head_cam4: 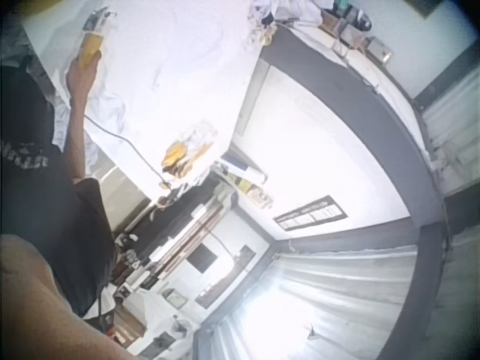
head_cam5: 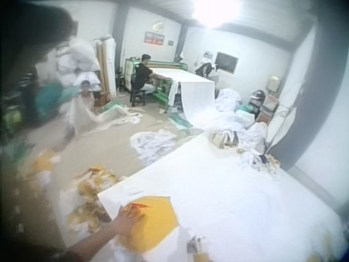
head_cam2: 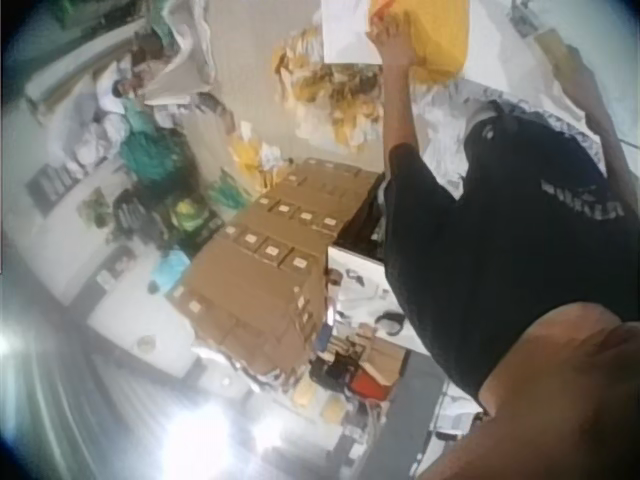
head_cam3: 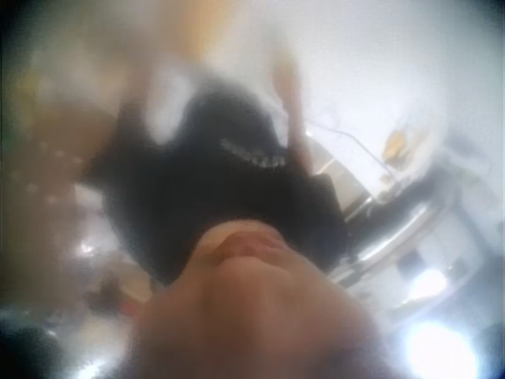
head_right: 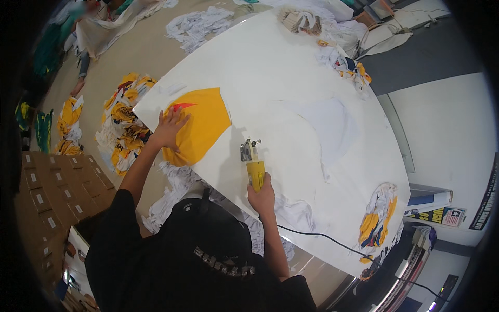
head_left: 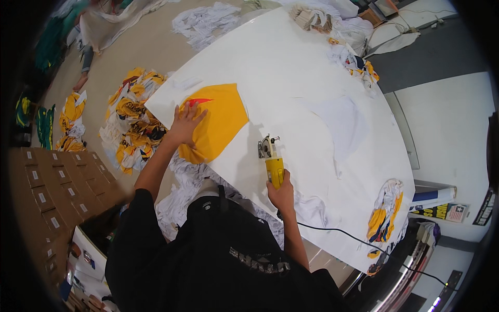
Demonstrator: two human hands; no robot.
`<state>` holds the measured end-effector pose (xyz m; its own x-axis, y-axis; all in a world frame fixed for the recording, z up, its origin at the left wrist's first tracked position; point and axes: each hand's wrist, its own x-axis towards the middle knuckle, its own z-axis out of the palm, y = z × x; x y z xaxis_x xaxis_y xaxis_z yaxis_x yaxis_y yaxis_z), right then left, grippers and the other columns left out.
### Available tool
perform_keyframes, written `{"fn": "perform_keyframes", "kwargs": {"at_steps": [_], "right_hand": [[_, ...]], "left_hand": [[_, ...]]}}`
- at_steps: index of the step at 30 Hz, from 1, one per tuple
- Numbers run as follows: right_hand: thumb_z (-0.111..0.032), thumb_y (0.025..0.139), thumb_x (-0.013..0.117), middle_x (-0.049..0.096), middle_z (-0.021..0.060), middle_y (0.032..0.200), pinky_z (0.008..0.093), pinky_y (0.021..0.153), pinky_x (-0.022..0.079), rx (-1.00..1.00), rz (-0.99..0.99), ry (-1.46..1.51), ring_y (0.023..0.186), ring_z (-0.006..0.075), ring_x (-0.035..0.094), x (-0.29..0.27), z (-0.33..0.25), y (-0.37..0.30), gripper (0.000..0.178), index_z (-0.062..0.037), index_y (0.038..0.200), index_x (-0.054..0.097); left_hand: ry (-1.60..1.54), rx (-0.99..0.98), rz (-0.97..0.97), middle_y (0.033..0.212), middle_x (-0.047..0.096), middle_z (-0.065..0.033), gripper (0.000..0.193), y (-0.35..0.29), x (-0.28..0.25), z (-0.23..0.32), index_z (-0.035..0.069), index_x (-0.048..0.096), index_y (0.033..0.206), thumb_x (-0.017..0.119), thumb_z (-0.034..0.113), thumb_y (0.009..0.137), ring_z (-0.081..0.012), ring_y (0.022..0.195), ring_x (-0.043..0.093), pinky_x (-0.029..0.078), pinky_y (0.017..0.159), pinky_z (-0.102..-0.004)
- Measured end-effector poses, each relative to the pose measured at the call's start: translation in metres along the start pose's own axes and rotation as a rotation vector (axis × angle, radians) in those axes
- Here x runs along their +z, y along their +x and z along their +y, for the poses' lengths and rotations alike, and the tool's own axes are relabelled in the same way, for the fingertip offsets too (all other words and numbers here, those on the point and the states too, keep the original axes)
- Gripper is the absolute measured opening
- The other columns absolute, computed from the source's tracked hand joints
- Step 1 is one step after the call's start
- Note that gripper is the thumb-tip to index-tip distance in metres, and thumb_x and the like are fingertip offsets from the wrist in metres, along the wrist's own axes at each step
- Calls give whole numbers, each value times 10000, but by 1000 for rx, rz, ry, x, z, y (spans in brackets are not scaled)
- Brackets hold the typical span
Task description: The person uses an electric fabric cutter to trim excess white material from the edges of yellow and multicolored printed garment pieces on a large white table.
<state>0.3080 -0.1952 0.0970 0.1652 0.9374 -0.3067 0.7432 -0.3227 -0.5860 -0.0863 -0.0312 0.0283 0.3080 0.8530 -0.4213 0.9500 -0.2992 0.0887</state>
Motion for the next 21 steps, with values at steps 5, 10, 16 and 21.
{"fn": "perform_keyframes", "kwargs": {"at_steps": [5, 10, 16, 21], "right_hand": [[-240, 911, 705, 642, 376, 1253, 570, 938, 543, -68, -16, -65, 1126, 547, 654, 9, -7, -6, 734, 36, 1502, 367], [-243, 918, 699, 627, 363, 1264, 580, 925, 537, -138, -24, -93, 1120, 547, 643, 22, -17, 1, 719, 33, 1494, 368], [-233, 919, 692, 636, 364, 1200, 592, 902, 531, -132, -82, -120, 1080, 558, 639, 25, -47, 34, 693, 39, 1464, 362], [-227, 919, 691, 648, 382, 1171, 592, 906, 534, -162, -84, -126, 1069, 570, 645, 29, -58, 48, 687, 48, 1450, 354]], "left_hand": [[-90, 9, 25, 1783, 41, -197, 1541, -2, -14, 0, 272, 136, 1721, 1019, 500, 479, -482, 1631, 18, 34, 1251, -737], [-284, 8, 118, 1786, 34, -192, 1499, 12, 4, 18, 218, 169, 1717, 1002, 438, 490, -477, 1632, 17, 76, 1278, -686], [-282, 7, 41, 1786, 32, -193, 1478, 11, 1, 20, 196, 195, 1712, 999, 434, 495, -488, 1628, 17, 73, 1276, -689], [-316, 23, 74, 1786, 39, -191, 1472, 8, 2, 17, 199, 207, 1710, 1000, 411, 488, -481, 1630, 16, 63, 1283, -677]]}}
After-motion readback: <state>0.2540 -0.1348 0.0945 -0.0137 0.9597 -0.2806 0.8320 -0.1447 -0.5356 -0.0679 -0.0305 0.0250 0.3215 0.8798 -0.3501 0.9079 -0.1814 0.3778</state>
